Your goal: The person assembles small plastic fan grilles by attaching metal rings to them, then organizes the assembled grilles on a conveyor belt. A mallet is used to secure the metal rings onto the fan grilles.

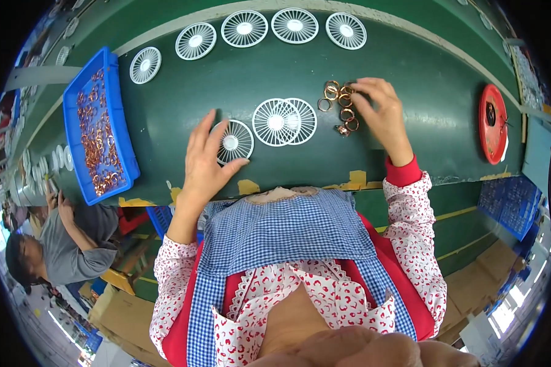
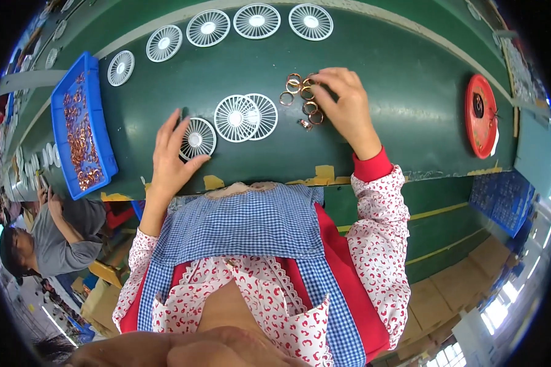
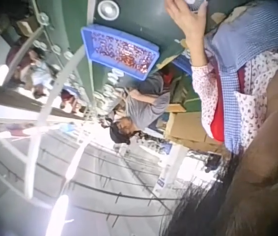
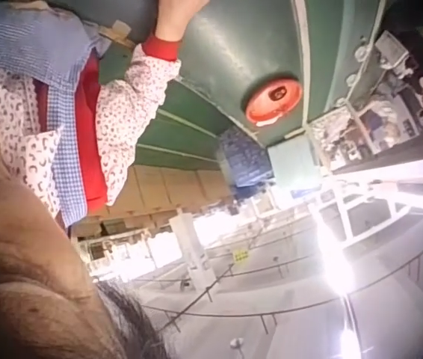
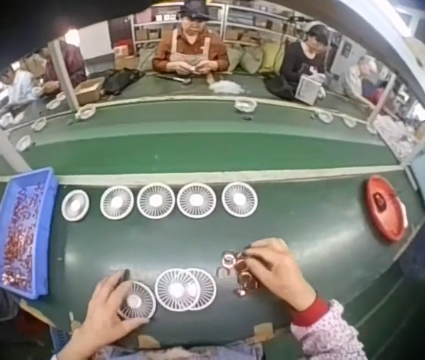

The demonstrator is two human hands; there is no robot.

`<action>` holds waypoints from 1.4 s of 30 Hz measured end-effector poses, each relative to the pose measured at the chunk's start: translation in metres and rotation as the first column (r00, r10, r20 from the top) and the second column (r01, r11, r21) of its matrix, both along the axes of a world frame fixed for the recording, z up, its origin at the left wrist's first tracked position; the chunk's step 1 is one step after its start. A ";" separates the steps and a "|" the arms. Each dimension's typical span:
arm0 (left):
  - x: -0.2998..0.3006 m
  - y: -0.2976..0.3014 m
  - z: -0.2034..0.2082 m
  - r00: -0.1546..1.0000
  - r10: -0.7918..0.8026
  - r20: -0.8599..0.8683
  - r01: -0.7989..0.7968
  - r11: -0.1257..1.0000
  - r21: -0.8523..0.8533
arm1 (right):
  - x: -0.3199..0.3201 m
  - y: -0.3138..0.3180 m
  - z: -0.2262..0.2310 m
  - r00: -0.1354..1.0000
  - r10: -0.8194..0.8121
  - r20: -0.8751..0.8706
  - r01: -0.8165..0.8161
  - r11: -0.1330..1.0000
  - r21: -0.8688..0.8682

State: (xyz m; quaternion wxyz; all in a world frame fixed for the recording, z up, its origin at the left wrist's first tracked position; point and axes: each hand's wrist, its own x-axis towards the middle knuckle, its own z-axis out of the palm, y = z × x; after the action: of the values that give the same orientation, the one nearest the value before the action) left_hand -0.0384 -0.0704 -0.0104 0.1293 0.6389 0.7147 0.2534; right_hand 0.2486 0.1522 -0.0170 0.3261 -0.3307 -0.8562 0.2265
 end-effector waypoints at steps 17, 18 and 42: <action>-0.001 -0.007 -0.005 0.998 0.007 -0.063 -0.007 1.000 -0.003 | -0.052 -0.012 0.008 0.864 0.219 0.454 -0.329 0.927 0.180; -0.003 -0.009 -0.004 0.999 0.021 -0.042 -0.022 1.000 -0.018 | -0.055 -0.011 0.009 0.861 0.225 0.457 -0.328 0.931 0.160; -0.001 0.015 0.017 -0.204 0.108 0.973 -0.269 0.950 -0.162 | -0.112 -0.084 0.061 0.899 0.299 -0.319 -0.370 0.909 -0.192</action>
State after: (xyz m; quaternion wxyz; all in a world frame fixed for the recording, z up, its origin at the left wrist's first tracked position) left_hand -0.0391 -0.0554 0.0070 0.5537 0.1086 0.4334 0.7026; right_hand 0.1366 0.0682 0.0438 0.3569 -0.1799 -0.8098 0.4296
